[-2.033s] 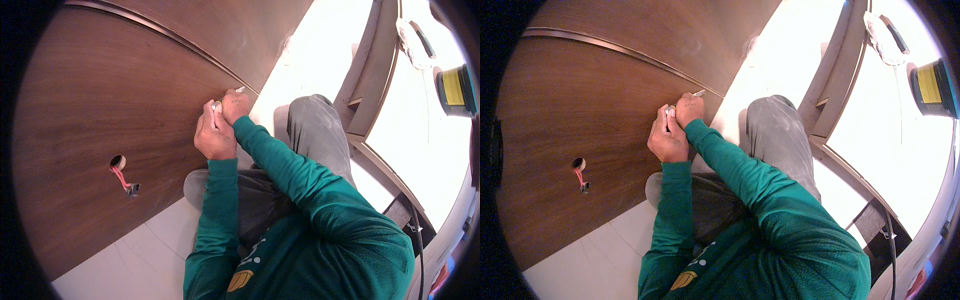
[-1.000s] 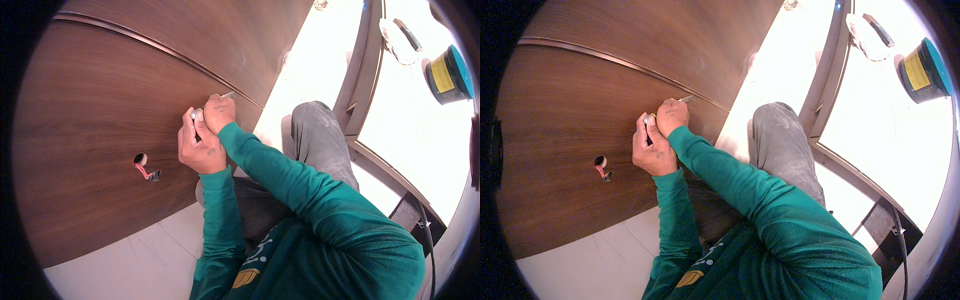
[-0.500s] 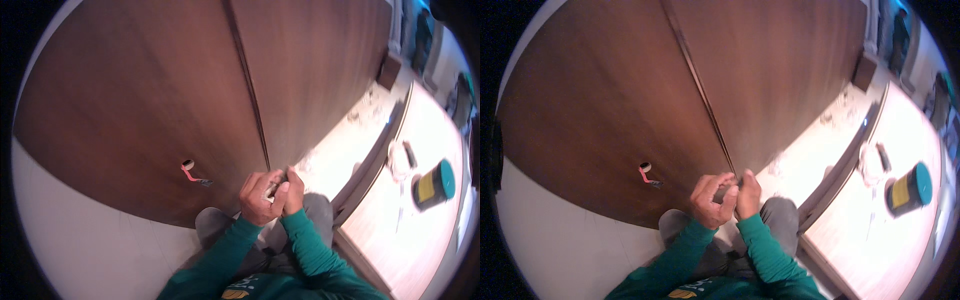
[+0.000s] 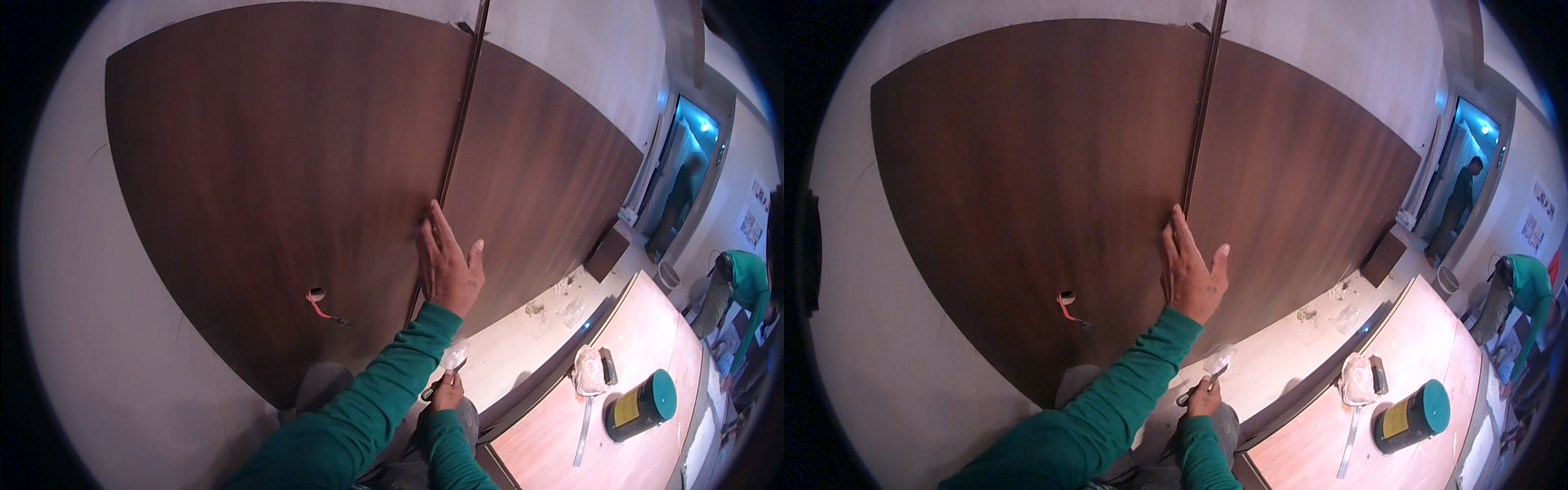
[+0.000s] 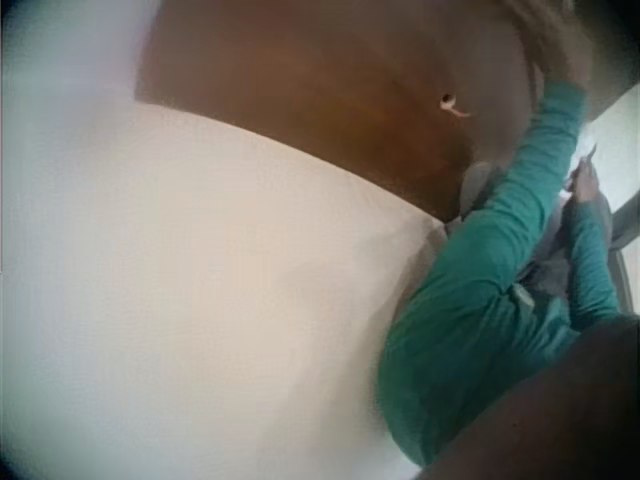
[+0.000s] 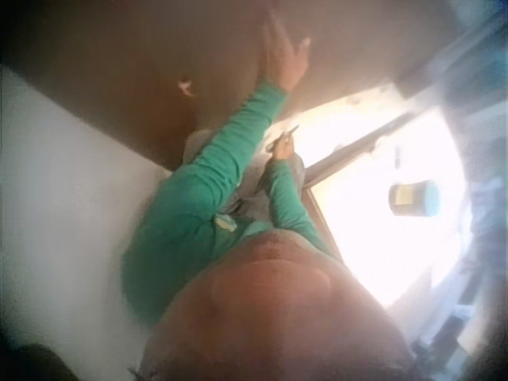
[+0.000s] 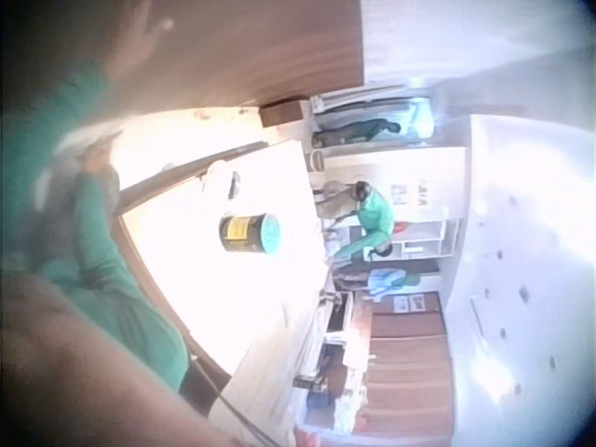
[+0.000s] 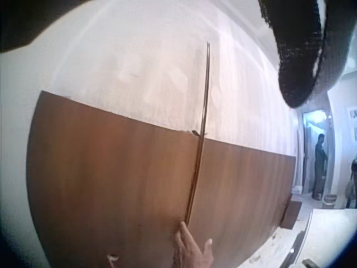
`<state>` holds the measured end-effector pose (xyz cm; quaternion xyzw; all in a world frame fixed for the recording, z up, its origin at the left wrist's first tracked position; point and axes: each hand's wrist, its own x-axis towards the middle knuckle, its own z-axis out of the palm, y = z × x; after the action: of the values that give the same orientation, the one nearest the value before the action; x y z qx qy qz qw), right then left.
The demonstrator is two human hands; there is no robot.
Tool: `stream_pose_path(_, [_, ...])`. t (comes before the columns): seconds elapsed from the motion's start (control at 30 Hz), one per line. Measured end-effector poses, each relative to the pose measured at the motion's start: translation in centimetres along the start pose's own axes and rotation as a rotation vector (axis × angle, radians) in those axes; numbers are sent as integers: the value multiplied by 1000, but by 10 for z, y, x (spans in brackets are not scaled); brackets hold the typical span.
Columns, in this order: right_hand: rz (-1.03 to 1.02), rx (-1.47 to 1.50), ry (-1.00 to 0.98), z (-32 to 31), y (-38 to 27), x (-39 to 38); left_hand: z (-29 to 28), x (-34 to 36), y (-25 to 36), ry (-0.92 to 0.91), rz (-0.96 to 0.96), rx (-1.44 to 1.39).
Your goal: The person installs edge banding on a wooden cabinet door. They position the strip along the edge, use a utility knife to trim the excess, and press the strip into place.
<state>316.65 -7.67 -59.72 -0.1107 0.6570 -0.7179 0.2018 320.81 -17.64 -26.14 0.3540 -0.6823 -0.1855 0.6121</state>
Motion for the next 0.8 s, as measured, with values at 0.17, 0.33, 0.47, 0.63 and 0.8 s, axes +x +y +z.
stream_pose_path(0.17, [76, 35, -5, 4, 4, 2, 7, -3, -11, 68, 27, -20])
stream_pose_path(0.33, [76, 15, -84, 8, 14, 9, -6, 6, -10, 60, 35, 6])
stream_pose_path(0.47, [-16, 11, -48, 6, 20, 18, -15, 16, 13, 10, 116, -39])
stream_pose_path(0.63, [-8, 125, 55, 16, -11, 6, -36, 56, 83, 82, 403, -147])
stream_pose_path(0.8, [-481, -286, 255, 8, -65, 89, -40, 143, 143, 255, 615, -155])
